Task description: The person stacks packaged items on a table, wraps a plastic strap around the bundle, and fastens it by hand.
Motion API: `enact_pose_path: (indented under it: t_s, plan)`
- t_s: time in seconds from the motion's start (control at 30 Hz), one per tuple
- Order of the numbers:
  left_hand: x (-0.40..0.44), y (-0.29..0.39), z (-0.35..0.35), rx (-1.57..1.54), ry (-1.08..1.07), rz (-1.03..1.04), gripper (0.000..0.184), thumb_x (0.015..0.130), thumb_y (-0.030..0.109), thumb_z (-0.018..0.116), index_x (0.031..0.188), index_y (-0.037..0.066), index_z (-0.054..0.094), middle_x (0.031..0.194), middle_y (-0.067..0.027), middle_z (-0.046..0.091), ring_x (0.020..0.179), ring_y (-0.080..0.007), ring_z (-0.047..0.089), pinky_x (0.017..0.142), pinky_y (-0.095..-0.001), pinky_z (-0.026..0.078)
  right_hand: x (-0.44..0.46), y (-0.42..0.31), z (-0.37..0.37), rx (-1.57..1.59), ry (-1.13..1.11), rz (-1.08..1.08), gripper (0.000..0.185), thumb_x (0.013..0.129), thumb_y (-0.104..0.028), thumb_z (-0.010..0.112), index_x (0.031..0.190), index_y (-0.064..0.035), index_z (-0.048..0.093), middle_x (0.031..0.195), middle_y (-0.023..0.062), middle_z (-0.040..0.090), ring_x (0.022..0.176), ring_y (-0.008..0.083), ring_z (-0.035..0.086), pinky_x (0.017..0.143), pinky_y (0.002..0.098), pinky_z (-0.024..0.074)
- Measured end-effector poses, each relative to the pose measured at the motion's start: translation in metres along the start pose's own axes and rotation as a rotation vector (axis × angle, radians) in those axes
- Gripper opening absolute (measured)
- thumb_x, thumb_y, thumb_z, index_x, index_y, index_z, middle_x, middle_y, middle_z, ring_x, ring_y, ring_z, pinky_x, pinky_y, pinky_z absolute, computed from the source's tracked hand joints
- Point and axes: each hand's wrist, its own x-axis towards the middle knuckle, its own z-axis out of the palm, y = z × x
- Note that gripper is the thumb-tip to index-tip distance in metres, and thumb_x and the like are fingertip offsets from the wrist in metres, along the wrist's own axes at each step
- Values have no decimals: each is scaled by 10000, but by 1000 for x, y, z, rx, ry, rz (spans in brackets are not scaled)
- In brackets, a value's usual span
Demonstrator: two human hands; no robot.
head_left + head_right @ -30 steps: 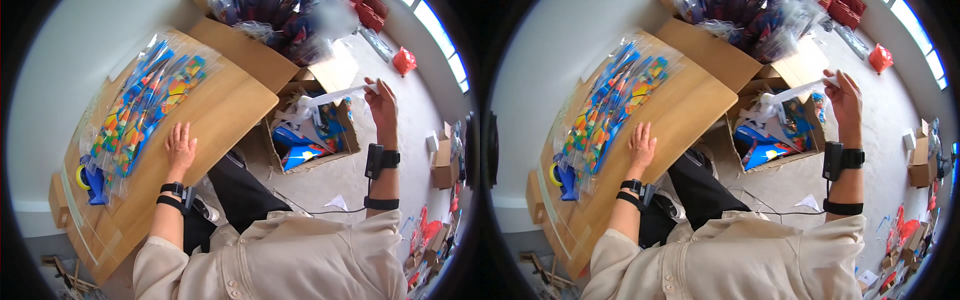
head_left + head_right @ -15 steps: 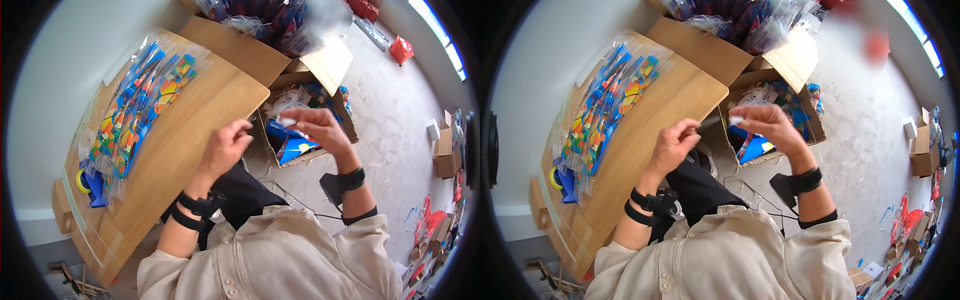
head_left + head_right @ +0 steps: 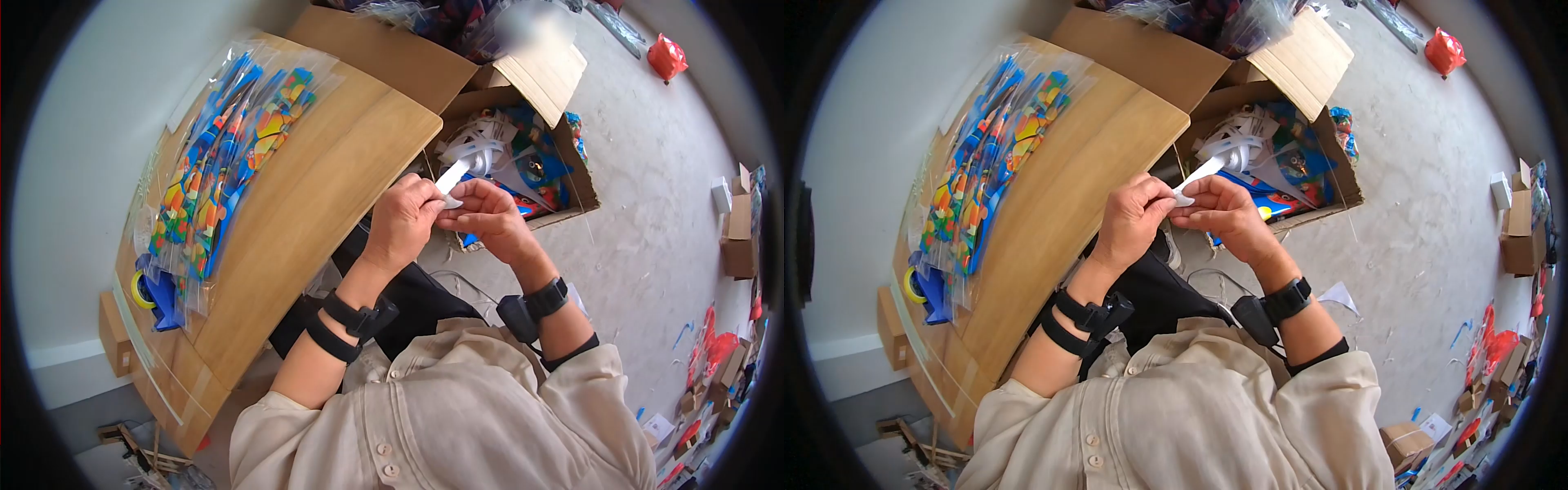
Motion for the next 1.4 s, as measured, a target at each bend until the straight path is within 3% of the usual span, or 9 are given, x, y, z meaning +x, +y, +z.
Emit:
enact_pose_path:
  t_s: [0.17,0.27,0.6,0.67,0.77,0.9,0.97,1.2,1.4]
  plan:
    - [-2,-5,5,-305,8,-320,58,848,11,627,798,-12,609,676,-20,585,609,-93,557,550,-278,452,4,15,9,-185,146,-69,272,818,13,700,1077,18,617,933,65,680,843,114,653,756,245,527]
    - [-4,-8,5,-436,2,-389,86,901,32,611,820,7,627,684,-9,608,559,-44,519,489,-194,420,6,23,3,-483,164,43,106,880,-144,700,938,-56,690,783,-28,675,649,24,559,568,171,411]
    - [-21,-24,20,-453,-64,-526,91,911,78,616,835,31,637,694,-3,614,553,-40,527,488,-191,427,22,41,-80,-614,518,-167,180,896,-100,618,735,-21,631,642,44,645,527,86,571,464,249,445]
    - [-25,-29,21,-433,-94,-542,89,909,75,616,836,30,638,692,-3,615,554,-41,527,493,-189,425,37,27,-125,-795,772,-230,194,870,-124,636,728,9,636,646,85,666,550,124,635,493,269,490]
    - [-31,-35,20,-416,-128,-584,87,904,75,617,834,29,640,688,1,615,560,-41,527,502,-190,421,50,2,-162,-1529,792,329,289,867,-279,642,880,10,651,819,196,683,841,331,687,718,411,541]
    - [-37,-48,20,-412,-169,-630,92,902,88,618,833,32,641,689,1,617,568,-42,529,505,-196,421,82,-7,-159,-1695,978,220,375,838,-314,654,1078,-28,618,1017,224,666,1003,405,621,847,460,514]
    - [-38,-52,18,-428,-149,-671,91,900,89,618,834,32,642,691,0,617,571,-45,531,508,-194,421,110,-3,-156,-1838,846,-84,310,846,-198,594,1139,-99,577,983,191,682,962,368,656,820,473,530]
    - [-36,-58,14,-355,-181,-708,87,896,95,617,847,29,646,710,-7,623,596,-49,545,536,-194,435,155,36,-156,-1730,600,247,244,753,-91,615,984,-105,694,1017,171,691,1002,358,646,852,446,522]
    - [-39,-67,16,-365,-181,-735,82,900,87,611,854,29,646,712,-2,622,601,-50,547,537,-194,439,149,38,-190,-1126,746,-80,210,705,-250,768,758,-68,679,774,126,671,690,301,617,664,384,480]
